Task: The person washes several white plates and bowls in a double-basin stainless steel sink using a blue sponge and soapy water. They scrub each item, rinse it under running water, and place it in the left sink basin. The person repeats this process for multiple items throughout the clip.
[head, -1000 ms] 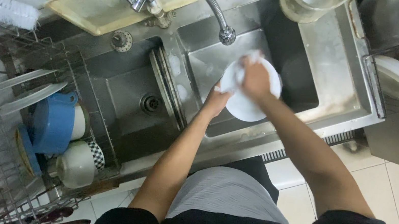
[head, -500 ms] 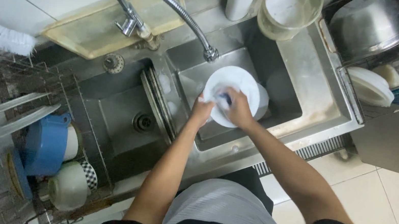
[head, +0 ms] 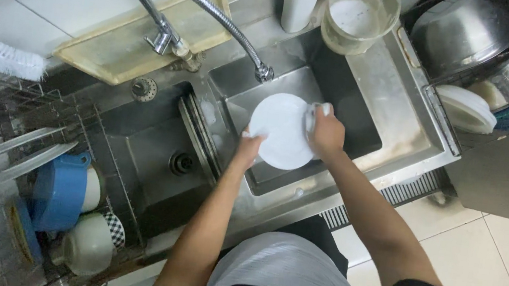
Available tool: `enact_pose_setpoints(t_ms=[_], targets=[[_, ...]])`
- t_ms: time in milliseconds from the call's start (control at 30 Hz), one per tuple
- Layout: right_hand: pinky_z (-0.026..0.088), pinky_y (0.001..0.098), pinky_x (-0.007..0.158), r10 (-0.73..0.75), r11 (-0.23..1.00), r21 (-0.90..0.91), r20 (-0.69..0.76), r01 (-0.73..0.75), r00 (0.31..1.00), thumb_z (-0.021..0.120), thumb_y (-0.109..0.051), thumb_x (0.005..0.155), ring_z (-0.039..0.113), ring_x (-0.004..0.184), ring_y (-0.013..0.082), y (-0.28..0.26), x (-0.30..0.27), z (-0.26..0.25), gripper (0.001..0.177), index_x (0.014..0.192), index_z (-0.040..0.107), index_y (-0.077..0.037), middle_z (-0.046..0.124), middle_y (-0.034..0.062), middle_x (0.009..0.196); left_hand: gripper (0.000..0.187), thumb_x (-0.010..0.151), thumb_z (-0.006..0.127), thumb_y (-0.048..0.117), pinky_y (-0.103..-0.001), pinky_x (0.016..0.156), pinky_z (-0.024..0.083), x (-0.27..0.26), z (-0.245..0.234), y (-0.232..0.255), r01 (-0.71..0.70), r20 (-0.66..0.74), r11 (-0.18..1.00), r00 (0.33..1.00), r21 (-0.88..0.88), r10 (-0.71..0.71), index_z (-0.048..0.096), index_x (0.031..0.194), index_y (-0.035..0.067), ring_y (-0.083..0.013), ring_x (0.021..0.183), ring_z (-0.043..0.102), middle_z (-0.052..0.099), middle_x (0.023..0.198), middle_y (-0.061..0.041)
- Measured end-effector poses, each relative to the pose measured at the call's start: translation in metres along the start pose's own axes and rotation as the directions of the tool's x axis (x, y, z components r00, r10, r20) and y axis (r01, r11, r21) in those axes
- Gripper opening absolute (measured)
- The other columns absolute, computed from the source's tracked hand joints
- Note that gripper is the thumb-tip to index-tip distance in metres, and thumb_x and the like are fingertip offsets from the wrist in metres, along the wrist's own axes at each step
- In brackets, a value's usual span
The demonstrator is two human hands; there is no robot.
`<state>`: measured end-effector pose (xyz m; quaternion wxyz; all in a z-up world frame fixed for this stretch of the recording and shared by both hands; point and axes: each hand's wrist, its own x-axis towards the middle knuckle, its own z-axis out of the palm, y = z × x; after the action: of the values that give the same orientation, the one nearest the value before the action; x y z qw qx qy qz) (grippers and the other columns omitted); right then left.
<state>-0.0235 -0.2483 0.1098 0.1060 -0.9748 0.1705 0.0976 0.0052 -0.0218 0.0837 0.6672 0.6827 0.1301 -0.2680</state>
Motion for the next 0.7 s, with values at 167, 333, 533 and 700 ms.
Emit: enact_pose_setpoints(t_ms=[167,333,533,700], targets=[[0.057,0.0465,0.092,-0.417,0.901,-0.059,0.158,0.43,0.895,0.058,-0.023,0.097,0.076,0.098,0.0301,-0.043,-0.062,-0.03,0.041,0.137,0.063,-0.022,0.074,0.0152,0.111,0.075,0.091,0.072,0.011,-0.054,0.119,0.041,0.007,-0.014,-0.003,0.023,0.021,1.0,1.0,0.001,-0.023,0.04,0.158,-0.003,-0.0444,0.145,0.049,0.052,0.149,-0.032],[0.053,0.0479,0.099,-0.267,0.941,-0.193,0.08,0.277,0.96,0.056,-0.017,0.097,0.073,0.107,0.0318,0.021,-0.036,-0.039,0.044,0.14,0.062,-0.02,0.073,0.0147,0.116,0.072,0.088,0.072,0.007,-0.054,0.117,0.046,0.008,-0.018,-0.007,-0.008,-0.05,0.999,0.999,-0.031,0.006,0.045,0.153,-0.009,-0.0457,0.14,0.053,0.055,0.143,-0.037],[0.051,0.057,0.09,0.025,0.9,0.401,-0.442,0.172,0.897,0.077,-0.012,0.096,0.068,0.101,0.0506,0.038,0.019,-0.137,0.029,0.121,0.067,-0.001,0.068,0.0286,0.104,0.07,0.088,0.079,0.01,-0.056,0.111,0.048,0.02,-0.021,-0.022,0.062,-0.087,0.975,0.993,-0.214,-0.082,0.049,0.15,-0.001,-0.0422,0.135,0.058,0.06,0.139,-0.03],[0.055,0.0498,0.087,-0.297,0.75,0.155,-0.789,0.643,0.537,0.074,0.008,0.099,0.07,0.104,0.0438,0.053,0.123,-0.207,0.038,0.134,0.059,0.004,0.07,0.0251,0.121,0.051,0.088,0.065,0.001,-0.033,0.083,0.057,0.036,-0.02,-0.042,-0.034,-0.044,0.89,0.999,-0.455,0.015,0.058,0.138,-0.007,-0.0277,0.099,0.069,0.071,0.119,-0.023]])
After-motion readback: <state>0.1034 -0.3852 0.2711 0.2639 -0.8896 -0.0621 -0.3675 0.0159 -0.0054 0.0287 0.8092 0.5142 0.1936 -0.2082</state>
